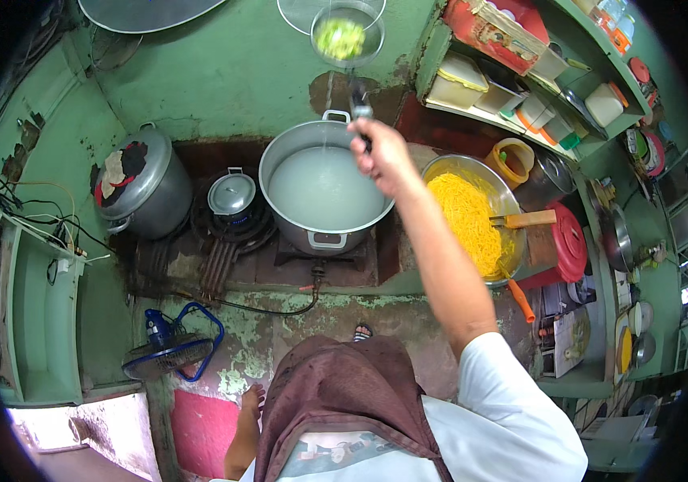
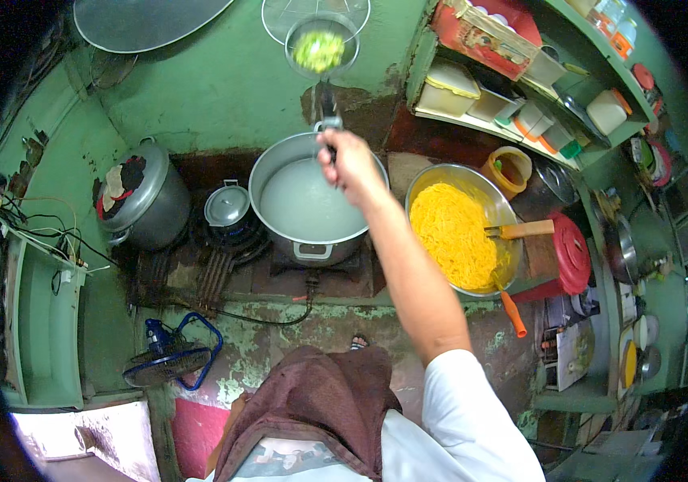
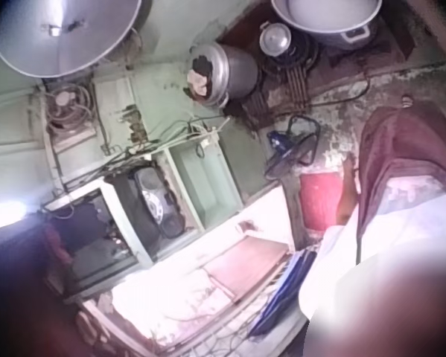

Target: The person assembles a layered casserole in a rectangular baking tray. They spread a yellow base layer, add shredded cabbage, and then slice and arrange boiled eggs over the top in a decorative pattern.

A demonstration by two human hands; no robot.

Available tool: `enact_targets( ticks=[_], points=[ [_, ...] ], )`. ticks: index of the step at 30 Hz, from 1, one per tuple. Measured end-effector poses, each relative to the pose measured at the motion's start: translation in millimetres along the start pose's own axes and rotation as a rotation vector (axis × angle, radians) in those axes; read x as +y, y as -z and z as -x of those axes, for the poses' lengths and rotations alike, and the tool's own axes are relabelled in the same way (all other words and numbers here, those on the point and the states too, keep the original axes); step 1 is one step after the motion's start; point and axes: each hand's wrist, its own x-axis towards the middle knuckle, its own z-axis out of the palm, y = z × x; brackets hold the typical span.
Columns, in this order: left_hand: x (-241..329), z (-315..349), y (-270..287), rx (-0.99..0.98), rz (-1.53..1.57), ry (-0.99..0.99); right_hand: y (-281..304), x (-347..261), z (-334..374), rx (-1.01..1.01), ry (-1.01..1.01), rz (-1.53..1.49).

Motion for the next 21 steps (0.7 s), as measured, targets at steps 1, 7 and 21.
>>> enact_targets(
  ticks=[1,7,21],
  points=[
    [1,0,0,0.006,-0.007,-0.001,7,31,-6,-0.051,-0.005,-0.037],
    [-11,-12,-19,0.035,0.158,-0.002,46,154,-5,0.142,-0.502,0.044],
    [4,-59,22,-0.067,0.097,0.233,11,53,19,0.019,-0.002,-0.052]
  ],
)
